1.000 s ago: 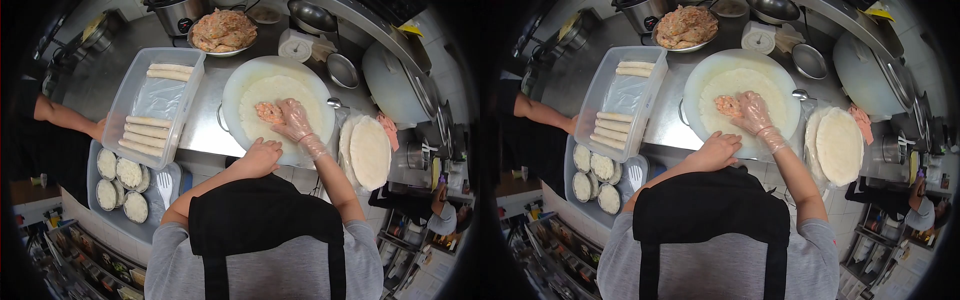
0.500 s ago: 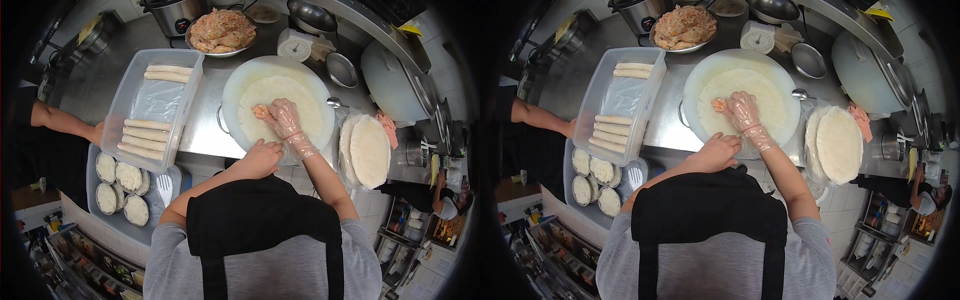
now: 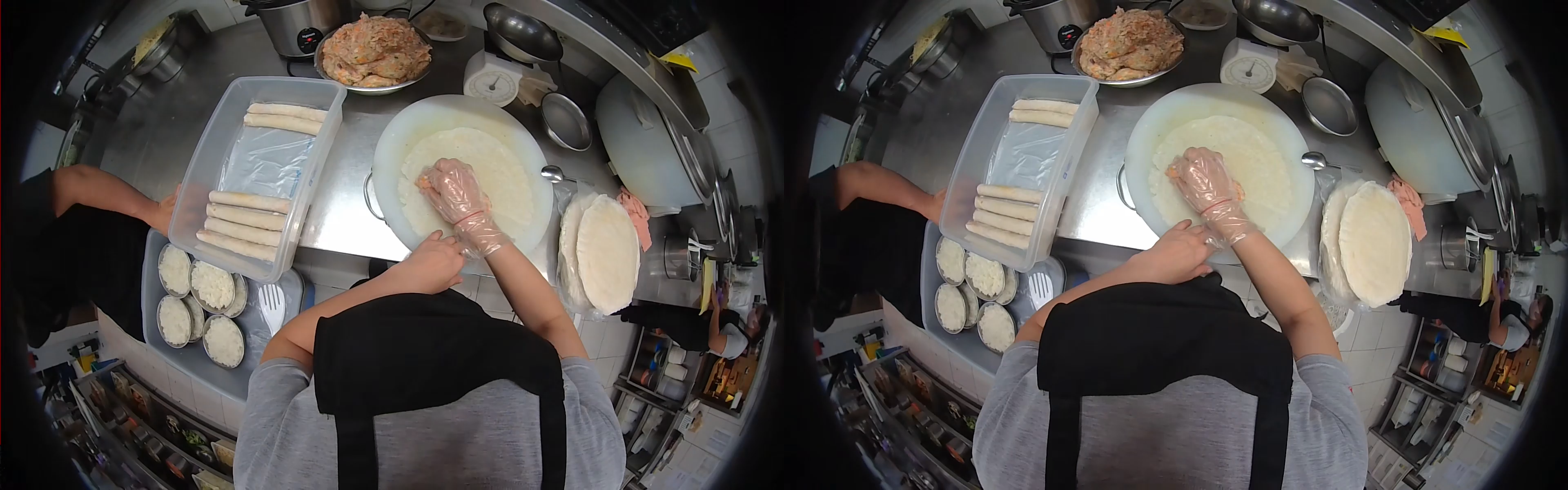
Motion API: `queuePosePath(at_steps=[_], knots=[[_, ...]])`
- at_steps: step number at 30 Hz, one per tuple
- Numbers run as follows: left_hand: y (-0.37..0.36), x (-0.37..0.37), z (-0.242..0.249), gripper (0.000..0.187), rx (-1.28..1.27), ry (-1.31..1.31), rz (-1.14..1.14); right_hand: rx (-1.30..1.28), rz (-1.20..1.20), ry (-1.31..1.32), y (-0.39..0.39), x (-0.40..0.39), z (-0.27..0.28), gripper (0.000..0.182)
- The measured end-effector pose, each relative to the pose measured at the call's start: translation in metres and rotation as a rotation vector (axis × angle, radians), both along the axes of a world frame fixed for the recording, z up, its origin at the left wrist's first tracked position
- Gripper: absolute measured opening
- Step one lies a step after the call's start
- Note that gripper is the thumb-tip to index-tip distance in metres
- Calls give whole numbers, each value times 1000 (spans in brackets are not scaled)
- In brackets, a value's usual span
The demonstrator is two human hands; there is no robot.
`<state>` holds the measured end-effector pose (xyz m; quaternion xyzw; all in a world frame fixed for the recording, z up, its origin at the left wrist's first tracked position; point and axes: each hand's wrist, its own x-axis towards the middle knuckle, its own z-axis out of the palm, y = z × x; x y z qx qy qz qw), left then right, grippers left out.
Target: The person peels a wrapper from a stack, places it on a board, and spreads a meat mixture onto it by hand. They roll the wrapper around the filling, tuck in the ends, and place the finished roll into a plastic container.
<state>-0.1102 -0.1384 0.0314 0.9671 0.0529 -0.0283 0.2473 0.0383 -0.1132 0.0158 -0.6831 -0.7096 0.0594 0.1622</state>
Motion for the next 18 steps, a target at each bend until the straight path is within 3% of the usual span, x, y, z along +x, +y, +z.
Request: queuePosePath(at_steps=[2, 4, 5, 6, 7, 8, 9, 11, 14, 16, 18], knots=[[5, -5, -8, 32, -15, -20, 5, -77, 20, 11, -4, 1, 2, 47], [24, -13, -21, 25, -360, -374, 32, 76, 30, 120, -26, 7, 13, 64], [34, -21, -14, 19, -379, -301, 202, 73, 40, 117, -31, 10, 18, 64], [57, -30, -12, 18, -251, -397, 531, 22, 170, -38, -39, 11, 20, 68], [68, -30, -26, 22, -131, -519, 660, -22, 291, -189, -45, 10, 20, 72], [82, -28, -24, 40, -54, -507, 645, -27, 291, -183, -45, 7, 17, 72], [92, -26, -29, 40, -49, -508, 644, -58, 283, -169, -40, 4, 14, 70], [102, -22, -42, 63, 143, -364, 558, -86, 270, -154, -33, -1, 11, 69], [107, -27, -51, 75, 33, -269, 547, -60, 262, -147, -29, 2, 7, 63], [105, -28, -53, 75, 27, -286, 551, -138, 290, 488, -22, 18, 4, 50], [105, -26, -53, 75, 17, -314, 559, -31, 235, 341, -22, 12, 13, 45]])
